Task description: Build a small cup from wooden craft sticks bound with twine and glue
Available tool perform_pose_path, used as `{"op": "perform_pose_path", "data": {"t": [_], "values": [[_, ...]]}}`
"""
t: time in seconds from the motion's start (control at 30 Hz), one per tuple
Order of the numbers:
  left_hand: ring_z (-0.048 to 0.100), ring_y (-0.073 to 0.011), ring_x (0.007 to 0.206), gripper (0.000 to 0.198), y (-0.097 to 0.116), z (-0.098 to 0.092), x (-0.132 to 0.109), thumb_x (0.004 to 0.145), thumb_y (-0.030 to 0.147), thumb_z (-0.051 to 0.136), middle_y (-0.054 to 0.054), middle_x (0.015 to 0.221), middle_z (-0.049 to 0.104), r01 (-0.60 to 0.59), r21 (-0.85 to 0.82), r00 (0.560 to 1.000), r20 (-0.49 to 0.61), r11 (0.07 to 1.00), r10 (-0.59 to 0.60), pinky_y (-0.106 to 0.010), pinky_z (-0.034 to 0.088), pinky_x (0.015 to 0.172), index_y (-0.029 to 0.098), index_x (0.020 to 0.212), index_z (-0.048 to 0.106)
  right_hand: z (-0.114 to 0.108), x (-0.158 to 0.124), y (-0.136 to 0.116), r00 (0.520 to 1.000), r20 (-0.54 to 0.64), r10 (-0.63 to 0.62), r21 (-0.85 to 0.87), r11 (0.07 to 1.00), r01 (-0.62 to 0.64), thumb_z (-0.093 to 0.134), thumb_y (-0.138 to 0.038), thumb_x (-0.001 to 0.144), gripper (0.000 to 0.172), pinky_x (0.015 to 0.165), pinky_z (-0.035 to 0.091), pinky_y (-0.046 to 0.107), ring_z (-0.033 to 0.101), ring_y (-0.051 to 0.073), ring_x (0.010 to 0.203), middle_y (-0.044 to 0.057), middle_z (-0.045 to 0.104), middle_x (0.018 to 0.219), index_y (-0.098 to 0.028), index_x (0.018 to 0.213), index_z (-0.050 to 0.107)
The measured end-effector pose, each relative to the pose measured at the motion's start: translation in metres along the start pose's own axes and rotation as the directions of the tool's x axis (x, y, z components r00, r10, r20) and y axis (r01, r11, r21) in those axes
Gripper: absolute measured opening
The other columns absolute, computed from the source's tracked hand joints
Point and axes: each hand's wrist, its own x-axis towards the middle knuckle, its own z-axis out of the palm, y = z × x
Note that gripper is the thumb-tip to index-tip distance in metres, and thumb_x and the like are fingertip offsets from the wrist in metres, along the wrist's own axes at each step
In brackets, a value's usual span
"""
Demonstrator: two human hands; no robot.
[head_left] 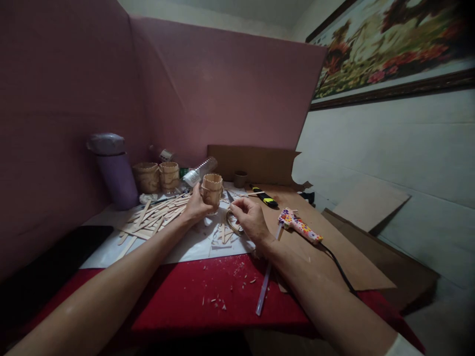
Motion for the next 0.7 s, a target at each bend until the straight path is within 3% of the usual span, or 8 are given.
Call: {"op": "perform_pose_path", "data": {"t": [0.1, 0.23, 0.43, 0.7], "values": [[0.062, -0.0222, 0.091, 0.074, 0.016, 0.007, -0.009, 0.043, 0.012, 0.081, -0.006, 0.100, 0.063, -0.020, 0.021, 1.000, 0.006, 1.000, 0.020, -0.032, 0.048, 0.079, 0.016, 0.110, 0.049, -0.002, 0.002, -0.005, 0.997, -0.023, -0.078, -0.006, 0.997, 0.078, 0.061, -0.035, 0.078, 0.016, 0.065, 0.046, 0.029, 0.055, 0.016, 0.069, 0.001, 0.060, 0.071, -0.019, 0.073, 0.063], [0.062, -0.0213, 0.085, 0.068, 0.028, 0.019, -0.028, 0.049, 0.020, 0.084, -0.007, 0.098, 0.065, 0.111, -0.058, 0.993, 0.053, 0.992, -0.108, -0.033, 0.049, 0.073, 0.015, 0.108, 0.049, -0.006, 0.003, -0.016, 0.982, -0.080, -0.169, 0.009, 0.985, 0.171, 0.064, -0.034, 0.076, 0.015, 0.068, 0.047, 0.028, 0.057, 0.018, 0.082, 0.004, 0.059, 0.086, -0.020, 0.071, 0.064], [0.063, -0.0198, 0.083, 0.061, 0.024, 0.031, -0.040, 0.055, 0.025, 0.085, -0.006, 0.096, 0.065, 0.176, -0.249, 0.960, 0.258, 0.952, -0.110, -0.034, 0.049, 0.077, 0.015, 0.107, 0.054, -0.008, 0.003, -0.021, 0.989, -0.089, -0.118, -0.028, 0.993, 0.116, 0.065, -0.028, 0.072, 0.010, 0.068, 0.047, 0.030, 0.056, 0.019, 0.080, 0.004, 0.058, 0.084, -0.020, 0.066, 0.065], [0.062, -0.0163, 0.075, 0.047, 0.031, 0.034, -0.044, 0.057, 0.015, 0.075, -0.003, 0.088, 0.065, 0.247, -0.354, 0.935, 0.333, 0.902, -0.125, -0.031, 0.048, 0.072, 0.016, 0.101, 0.058, -0.009, 0.003, -0.018, 0.990, -0.053, -0.127, -0.068, 0.990, 0.124, 0.063, -0.028, 0.073, 0.010, 0.068, 0.047, 0.030, 0.055, 0.017, 0.075, 0.003, 0.057, 0.080, -0.021, 0.066, 0.063]]}}
